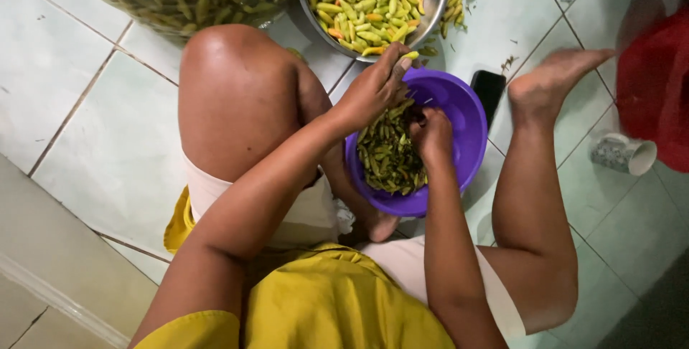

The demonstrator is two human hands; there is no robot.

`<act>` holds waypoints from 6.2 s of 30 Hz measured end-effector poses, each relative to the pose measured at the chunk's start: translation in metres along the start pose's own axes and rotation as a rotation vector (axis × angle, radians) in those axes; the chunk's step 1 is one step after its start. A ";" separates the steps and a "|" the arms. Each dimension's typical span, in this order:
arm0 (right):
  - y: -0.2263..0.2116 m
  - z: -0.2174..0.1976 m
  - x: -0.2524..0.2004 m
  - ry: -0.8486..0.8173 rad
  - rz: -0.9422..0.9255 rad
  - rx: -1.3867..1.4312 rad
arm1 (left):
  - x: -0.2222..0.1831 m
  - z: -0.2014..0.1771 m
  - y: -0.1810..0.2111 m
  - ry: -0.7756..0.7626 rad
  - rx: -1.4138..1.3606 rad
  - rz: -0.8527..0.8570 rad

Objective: Removing stems from green and yellow chilies by hand and sorting them into a bowl.

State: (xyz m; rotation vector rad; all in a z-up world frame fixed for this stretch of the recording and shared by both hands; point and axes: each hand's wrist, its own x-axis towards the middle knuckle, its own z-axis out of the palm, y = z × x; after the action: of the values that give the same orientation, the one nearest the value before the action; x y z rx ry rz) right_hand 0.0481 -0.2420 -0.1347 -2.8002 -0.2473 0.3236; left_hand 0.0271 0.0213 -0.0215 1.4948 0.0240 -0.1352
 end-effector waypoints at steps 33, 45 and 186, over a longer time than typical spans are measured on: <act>-0.106 -0.122 -0.068 0.150 -0.166 0.672 | -0.023 0.009 0.023 -0.401 0.048 -0.027; -0.123 -0.134 -0.067 0.214 -0.167 0.534 | -0.009 0.029 -0.027 -0.353 0.183 -0.002; -0.110 -0.106 -0.040 0.326 -0.064 1.077 | 0.004 0.020 -0.020 -0.158 -0.303 0.170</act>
State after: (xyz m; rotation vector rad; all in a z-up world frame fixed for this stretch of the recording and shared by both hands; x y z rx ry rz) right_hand 0.0208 -0.1770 0.0074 -1.7327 -0.0473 -0.0364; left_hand 0.0271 -0.0005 -0.0403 1.1741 -0.2012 -0.1070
